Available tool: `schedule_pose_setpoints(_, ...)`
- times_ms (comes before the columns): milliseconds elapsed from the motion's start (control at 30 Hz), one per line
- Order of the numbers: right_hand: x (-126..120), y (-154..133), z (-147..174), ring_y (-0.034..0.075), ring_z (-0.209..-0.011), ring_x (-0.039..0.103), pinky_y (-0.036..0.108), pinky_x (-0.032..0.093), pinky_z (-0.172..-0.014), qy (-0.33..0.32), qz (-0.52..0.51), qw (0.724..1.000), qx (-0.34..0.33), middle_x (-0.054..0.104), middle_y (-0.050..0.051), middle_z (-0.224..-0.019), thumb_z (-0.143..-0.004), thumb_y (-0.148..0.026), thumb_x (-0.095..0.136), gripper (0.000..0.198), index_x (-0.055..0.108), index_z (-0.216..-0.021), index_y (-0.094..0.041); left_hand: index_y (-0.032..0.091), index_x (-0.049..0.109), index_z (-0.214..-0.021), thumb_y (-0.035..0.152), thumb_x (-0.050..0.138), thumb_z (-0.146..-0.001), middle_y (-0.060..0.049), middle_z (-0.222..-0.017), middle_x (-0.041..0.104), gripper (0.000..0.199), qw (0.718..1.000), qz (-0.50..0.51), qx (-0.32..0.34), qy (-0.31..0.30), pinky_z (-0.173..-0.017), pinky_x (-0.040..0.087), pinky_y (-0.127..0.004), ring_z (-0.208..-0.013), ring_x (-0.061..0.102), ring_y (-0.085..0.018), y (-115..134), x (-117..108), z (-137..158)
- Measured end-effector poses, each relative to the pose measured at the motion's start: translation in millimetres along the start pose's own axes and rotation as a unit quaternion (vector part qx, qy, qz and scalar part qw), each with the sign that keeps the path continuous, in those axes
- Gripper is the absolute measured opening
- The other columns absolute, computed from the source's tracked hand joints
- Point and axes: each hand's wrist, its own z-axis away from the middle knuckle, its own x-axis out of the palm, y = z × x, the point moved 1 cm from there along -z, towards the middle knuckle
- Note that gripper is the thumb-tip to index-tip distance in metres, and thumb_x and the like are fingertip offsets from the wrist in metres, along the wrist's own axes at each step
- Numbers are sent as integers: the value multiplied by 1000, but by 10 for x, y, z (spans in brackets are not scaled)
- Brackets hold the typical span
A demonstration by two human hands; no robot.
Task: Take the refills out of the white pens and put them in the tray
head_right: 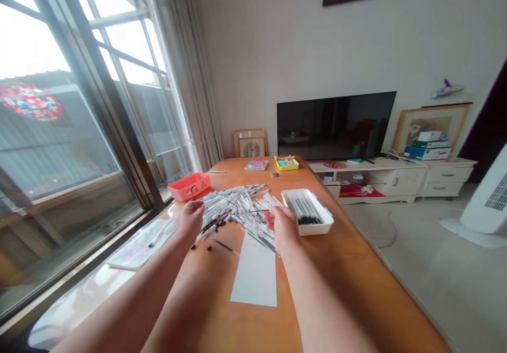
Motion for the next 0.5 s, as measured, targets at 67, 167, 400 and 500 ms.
schedule_pose_setpoints(67, -1, 7, -10, 13, -65, 65, 16, 44, -45, 0, -5, 1000, 4, 76, 8, -82, -69, -29, 71, 18, 66, -82, -17, 20, 71, -98, 30, 60, -79, -9, -97, 72, 24, 997, -64, 25, -32, -91, 45, -41, -96, 63, -26, 17, 129, 0)
schedule_pose_setpoints(167, -5, 18, -28, 13, -64, 65, 17, 44, -45, 0, -10, 1000, 4, 76, 8, -81, -69, -29, 71, 18, 66, -82, -17, 24, 72, -100, 31, 62, -78, -10, -109, 70, 25, 984, -153, 57, -66, -101, 37, -47, -114, 55, -33, 44, 310, 17)
schedule_pose_setpoints(400, -12, -1, -26, 15, -63, 66, 20, 46, -45, -4, -22, 1000, -7, 76, 7, -79, -71, -30, 72, 16, 66, -81, -18, 27, 73, -95, 34, 61, -77, -14, -121, 63, 22, 951, -275, 88, -111, -102, 29, -55, -127, 41, -40, 62, 538, -19)
schedule_pose_setpoints(500, -11, -9, -25, 15, -61, 65, 20, 46, -44, -5, -25, 1000, -8, 75, 6, -78, -71, -30, 71, 15, 65, -80, -19, 26, 73, -91, 32, 60, -78, -15, -119, 63, 20, 943, -297, 91, -120, -100, 29, -56, -125, 41, -41, 51, 562, -34)
